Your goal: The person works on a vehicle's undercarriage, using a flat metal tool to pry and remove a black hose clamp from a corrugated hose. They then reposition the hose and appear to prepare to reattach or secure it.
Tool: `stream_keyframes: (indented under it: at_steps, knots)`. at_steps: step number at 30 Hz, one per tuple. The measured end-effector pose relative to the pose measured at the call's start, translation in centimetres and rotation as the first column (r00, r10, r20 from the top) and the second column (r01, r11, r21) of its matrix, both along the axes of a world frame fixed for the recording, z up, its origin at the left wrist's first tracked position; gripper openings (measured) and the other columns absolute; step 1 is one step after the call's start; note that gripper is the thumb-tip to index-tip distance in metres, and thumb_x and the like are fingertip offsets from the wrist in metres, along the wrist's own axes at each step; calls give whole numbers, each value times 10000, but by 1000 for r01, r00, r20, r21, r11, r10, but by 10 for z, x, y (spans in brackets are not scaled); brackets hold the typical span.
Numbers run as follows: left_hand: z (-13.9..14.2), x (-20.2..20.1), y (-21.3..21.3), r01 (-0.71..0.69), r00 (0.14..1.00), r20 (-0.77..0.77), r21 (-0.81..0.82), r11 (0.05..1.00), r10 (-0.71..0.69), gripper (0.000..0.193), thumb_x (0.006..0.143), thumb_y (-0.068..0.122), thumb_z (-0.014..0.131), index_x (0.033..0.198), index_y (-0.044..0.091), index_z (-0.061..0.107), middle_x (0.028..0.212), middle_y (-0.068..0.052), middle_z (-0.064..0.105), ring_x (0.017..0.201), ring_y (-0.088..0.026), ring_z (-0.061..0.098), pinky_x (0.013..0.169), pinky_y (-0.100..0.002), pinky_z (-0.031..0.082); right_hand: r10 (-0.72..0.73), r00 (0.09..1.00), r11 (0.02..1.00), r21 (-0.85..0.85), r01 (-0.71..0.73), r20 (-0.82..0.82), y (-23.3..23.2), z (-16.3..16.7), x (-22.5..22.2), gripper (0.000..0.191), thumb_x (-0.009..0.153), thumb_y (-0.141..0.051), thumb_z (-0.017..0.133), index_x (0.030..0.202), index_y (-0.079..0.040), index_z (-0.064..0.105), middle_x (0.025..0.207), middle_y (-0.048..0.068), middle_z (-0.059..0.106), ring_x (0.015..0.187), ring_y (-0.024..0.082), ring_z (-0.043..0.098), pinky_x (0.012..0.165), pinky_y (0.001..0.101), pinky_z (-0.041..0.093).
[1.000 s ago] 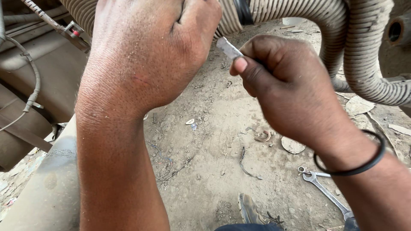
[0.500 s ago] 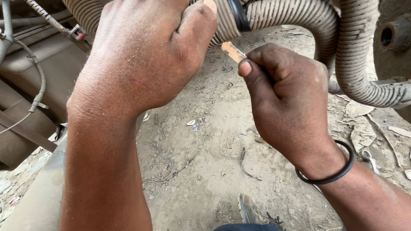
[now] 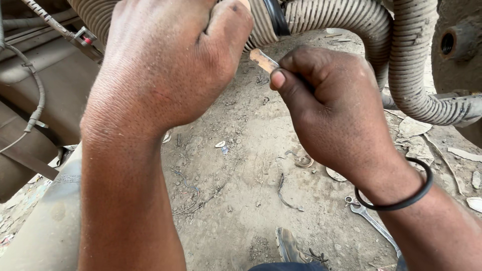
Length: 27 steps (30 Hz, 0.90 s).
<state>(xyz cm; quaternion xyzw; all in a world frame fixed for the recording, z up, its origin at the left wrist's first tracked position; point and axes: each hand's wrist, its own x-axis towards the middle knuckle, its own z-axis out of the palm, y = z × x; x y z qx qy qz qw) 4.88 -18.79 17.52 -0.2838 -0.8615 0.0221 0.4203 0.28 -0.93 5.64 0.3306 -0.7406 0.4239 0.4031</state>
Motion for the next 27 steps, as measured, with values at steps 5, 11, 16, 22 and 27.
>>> stream_keyframes:
  at_steps: [5, 11, 16, 22, 27]
  knots:
    - [-2, -2, -4, 36, 995, -88, -55, 998, -41, 246, 1047, 156, 474, 1028, 31, 686, 803, -171, 667, 675, -359, 630, 635, -536, 472, -137, 978, 989, -68, 128, -160, -7, -7, 2, 247, 1122, -117, 666, 883, -55, 674, 658, 14, 608, 500, 62, 481, 413, 242, 339]
    - [-2, -2, -3, 43, 989, -139, -89, 995, -55, 259, 1023, 128, 444, 1021, 23, 681, 831, -154, 663, 708, -334, 636, 668, -518, 481, -125, 988, 961, -258, 98, -93, -8, -13, 4, 169, 1043, -21, 595, 897, -23, 678, 610, 36, 589, 429, 83, 440, 340, 244, 300]
    - [1, 0, 3, -70, 996, 68, 55, 996, 66, 263, 994, 177, 464, 906, 42, 672, 721, -143, 639, 630, -333, 614, 638, -527, 461, -23, 998, 998, -52, 20, -65, -6, -16, 8, 217, 1081, -57, 617, 871, -46, 668, 606, 9, 590, 441, 52, 489, 346, 216, 347]
    - [-2, 2, 1, 70, 994, -86, -46, 996, -73, 216, 1022, 103, 491, 950, 19, 677, 800, -150, 663, 694, -349, 617, 653, -516, 458, -73, 993, 997, -37, 70, -90, -4, -6, 1, 282, 1082, -100, 671, 809, -36, 641, 624, 26, 600, 484, 85, 512, 409, 249, 374]
    - [-2, 0, 0, 29, 1000, -9, 18, 999, -29, 232, 1019, 136, 489, 978, 30, 691, 792, -144, 668, 688, -333, 627, 651, -522, 455, -83, 997, 996, -18, 83, 3, -1, 3, 9, 222, 1053, -125, 684, 846, -47, 693, 621, 30, 634, 458, 100, 526, 386, 278, 398]
